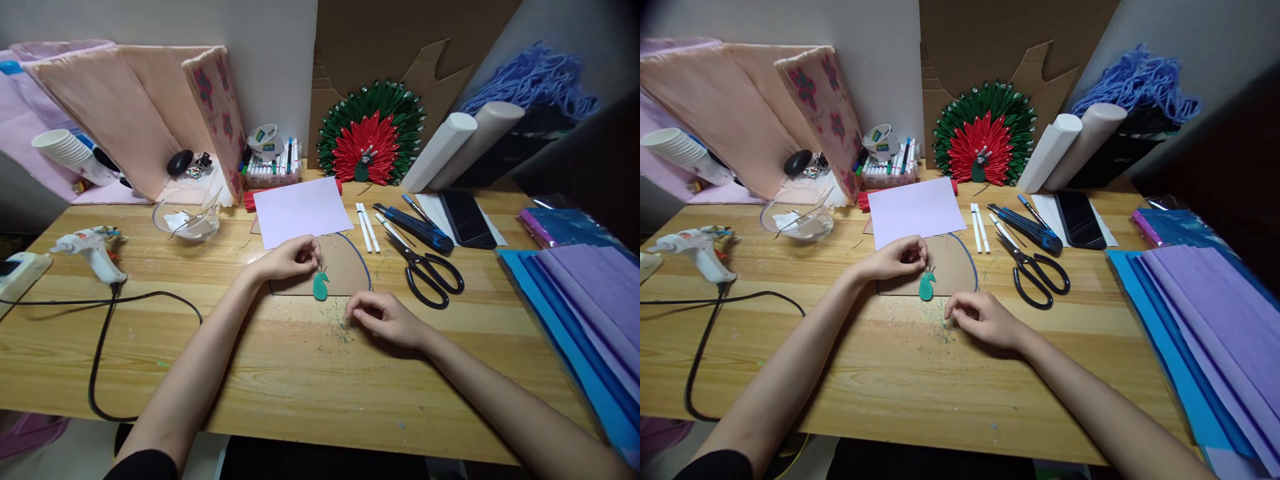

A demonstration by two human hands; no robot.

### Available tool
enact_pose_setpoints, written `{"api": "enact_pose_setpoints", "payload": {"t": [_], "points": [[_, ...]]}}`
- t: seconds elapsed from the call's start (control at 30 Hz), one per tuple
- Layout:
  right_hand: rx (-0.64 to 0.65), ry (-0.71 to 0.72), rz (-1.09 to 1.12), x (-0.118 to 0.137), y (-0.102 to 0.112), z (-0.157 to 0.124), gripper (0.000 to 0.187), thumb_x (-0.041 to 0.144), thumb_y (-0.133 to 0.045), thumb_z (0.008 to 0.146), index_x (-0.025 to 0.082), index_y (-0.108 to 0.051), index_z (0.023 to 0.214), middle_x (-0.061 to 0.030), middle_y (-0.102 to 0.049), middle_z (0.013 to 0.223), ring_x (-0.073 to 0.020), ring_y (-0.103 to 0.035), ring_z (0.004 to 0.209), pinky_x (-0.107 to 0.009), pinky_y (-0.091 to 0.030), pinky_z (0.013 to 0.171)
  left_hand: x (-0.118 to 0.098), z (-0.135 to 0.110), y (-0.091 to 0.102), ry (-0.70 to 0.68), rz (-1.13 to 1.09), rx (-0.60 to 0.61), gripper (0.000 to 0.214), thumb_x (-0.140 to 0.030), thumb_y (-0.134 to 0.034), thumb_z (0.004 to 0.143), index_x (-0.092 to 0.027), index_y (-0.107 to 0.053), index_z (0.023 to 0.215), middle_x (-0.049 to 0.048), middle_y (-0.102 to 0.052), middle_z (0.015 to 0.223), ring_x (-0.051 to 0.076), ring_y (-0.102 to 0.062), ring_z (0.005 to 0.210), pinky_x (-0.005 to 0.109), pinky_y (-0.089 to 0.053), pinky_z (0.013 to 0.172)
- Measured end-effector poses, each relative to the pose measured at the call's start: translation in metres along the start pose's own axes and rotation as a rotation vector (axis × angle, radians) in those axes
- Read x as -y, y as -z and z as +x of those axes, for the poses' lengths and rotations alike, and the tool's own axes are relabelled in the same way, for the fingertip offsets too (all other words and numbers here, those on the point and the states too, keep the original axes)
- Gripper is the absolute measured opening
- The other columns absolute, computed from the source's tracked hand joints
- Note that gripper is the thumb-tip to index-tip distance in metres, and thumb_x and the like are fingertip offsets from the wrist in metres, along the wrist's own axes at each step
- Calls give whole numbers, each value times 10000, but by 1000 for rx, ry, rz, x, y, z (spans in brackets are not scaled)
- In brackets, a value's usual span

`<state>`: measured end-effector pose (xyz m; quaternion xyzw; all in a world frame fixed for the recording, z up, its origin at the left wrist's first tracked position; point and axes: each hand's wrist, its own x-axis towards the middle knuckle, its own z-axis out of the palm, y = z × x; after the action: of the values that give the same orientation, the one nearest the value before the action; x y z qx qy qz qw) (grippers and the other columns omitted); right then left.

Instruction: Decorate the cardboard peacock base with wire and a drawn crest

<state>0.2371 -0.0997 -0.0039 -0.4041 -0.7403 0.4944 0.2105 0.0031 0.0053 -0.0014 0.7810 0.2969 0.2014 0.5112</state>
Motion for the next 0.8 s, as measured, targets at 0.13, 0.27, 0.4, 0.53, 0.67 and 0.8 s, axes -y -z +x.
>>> {"api": "enact_pose_setpoints", "payload": {"t": [0.13, 0.27, 0.4, 0.53, 0.67, 0.8], "points": [[10, 6, 0, -1, 0, -1, 187, 207, -432, 847, 156, -610, 820, -24, -573, 674, -120, -488, 602, -225, -352, 544, -1, 0, 0, -7, 4, 8, 96, -205, -532, 797, -153, -486, 864, 1, -530, 794, 73, -402, 656, 206, -347, 626], [14, 8, 2, -1, -1, -1, 184, 203, -434, 847, 155, -610, 822, -28, -577, 677, -122, -490, 601, -229, -353, 546, -2, 0, 0, 4, 19, 23, 82, -201, -527, 796, -152, -487, 849, 10, -550, 801, 75, -406, 660, 212, -349, 633], [16, 6, 4, -1, 0, -1, 182, 202, -434, 846, 157, -609, 820, -34, -587, 693, -129, -507, 624, -233, -364, 558, -2, 0, 0, 5, 13, 33, 83, -194, -528, 792, -152, -485, 849, 15, -560, 813, 77, -409, 669, 215, -353, 637], [20, -3, 2, 1, 1, -1, 180, 202, -436, 846, 157, -608, 820, -29, -584, 686, -126, -506, 619, -232, -370, 561, -3, 0, -1, 13, 10, 31, 81, -195, -527, 793, -153, -484, 847, 17, -565, 820, 77, -418, 670, 218, -356, 639], [24, -7, 2, 1, 0, -1, 182, 196, -433, 849, 157, -609, 825, -32, -594, 693, -125, -512, 622, -232, -376, 564, -3, 0, -1, 5, 16, 27, 75, -188, -533, 789, -153, -496, 843, 7, -560, 804, 73, -411, 660, 216, -351, 632], [22, 3, -5, 1, 0, -1, 182, 193, -435, 849, 157, -612, 823, -38, -604, 703, -130, -525, 636, -233, -384, 568, -3, 0, -1, -11, 7, 7, 80, -172, -550, 776, -151, -506, 840, -5, -553, 783, 70, -418, 658, 211, -353, 631]]}}
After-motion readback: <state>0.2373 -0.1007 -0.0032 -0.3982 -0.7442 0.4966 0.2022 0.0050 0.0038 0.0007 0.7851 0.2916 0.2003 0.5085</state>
